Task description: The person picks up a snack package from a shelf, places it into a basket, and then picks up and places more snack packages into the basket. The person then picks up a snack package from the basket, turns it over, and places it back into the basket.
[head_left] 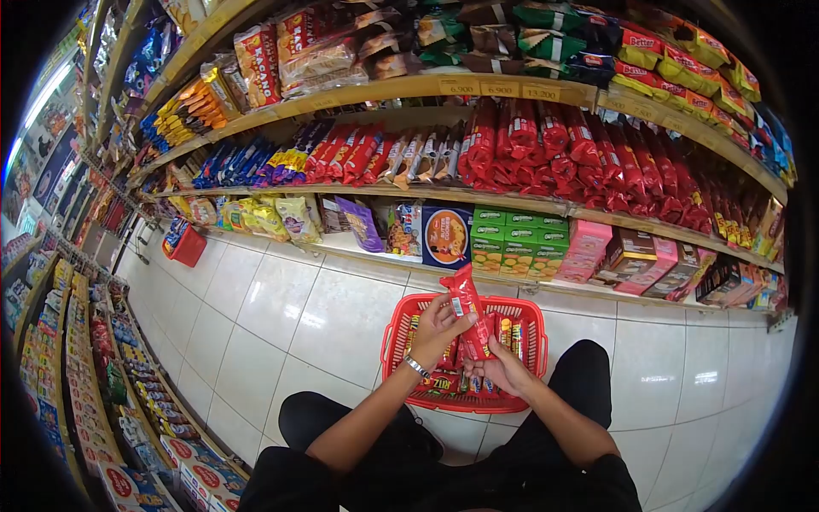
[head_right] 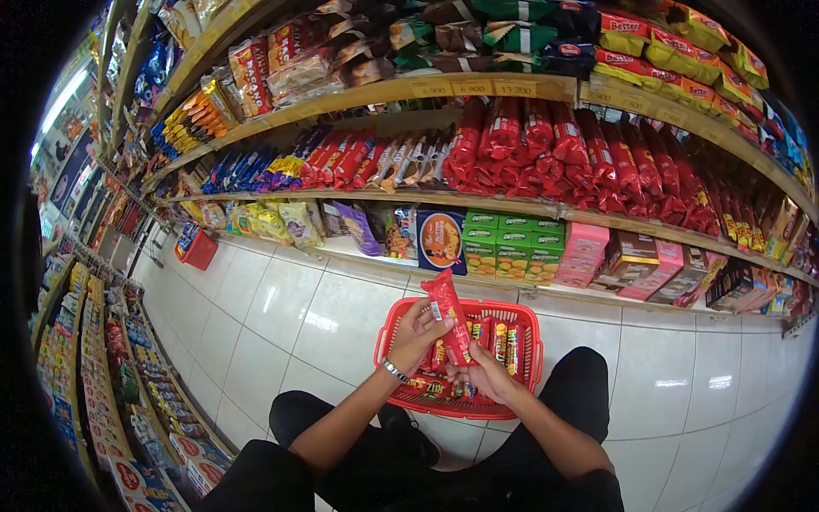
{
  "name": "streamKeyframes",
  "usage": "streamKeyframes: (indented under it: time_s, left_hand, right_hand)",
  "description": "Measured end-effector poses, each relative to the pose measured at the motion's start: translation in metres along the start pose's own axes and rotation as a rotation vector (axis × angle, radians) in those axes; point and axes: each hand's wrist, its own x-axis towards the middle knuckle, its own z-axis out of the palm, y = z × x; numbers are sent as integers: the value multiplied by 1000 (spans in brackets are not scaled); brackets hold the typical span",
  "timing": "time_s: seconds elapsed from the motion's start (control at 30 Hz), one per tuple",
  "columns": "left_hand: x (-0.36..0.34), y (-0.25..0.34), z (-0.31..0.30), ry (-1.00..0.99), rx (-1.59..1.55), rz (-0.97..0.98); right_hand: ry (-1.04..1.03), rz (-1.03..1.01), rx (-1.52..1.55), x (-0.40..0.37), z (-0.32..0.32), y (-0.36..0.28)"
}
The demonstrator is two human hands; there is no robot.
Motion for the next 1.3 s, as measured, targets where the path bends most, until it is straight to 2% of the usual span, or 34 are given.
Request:
streamKeyframes:
  time_s: [0.17, 0.23, 0.37, 0.5, 0.57, 0.67, 0.83, 0.9, 0.97, 1.07, 1.13, 1.3]
  left_hand:
    - [-1, -11, -8, 3, -11, 19]
    - [-4, -10, -6, 20, -34, 13]
    - [-7, -7, -2, 13, 34, 25]
    - [-7, -7, 2, 36, 119, 110]
    - [-9, -3, 6, 66, 312, 126]
    - [-8, -8, 2, 104, 350, 180]
    - [-7, -7, -2, 25, 288, 94]
    - [-7, -6, 1, -2, 316, 57]
    - [-8, -2, 10, 65, 239, 37]
    - [-5, -5, 9, 33, 154, -21]
    - [-2, -6, 11, 14, 141, -10]
    - [0, -8, 11, -19, 160, 5]
  right_hand:
    - [38, -62, -69, -3, 2, 0]
    - [234, -154, -328, -4, 9, 5]
    - [235, -238, -485, -5, 8, 0]
    - [199, -238, -437, -5, 8, -1]
    - [202, -254, -414, -6, 12, -5]
    - [265, -305, -429, -7, 15, -6]
    - [334, -426, -488, -7, 13, -3]
    - [339, -440, -509, -9, 12, -3]
    - [346, -459, -531, -12, 12, -7]
    - [339, -419, -546, -18, 12, -12]
    - [350, -509, -582, -18, 12, -12]
    - [368, -564, -678, -17, 5, -15]
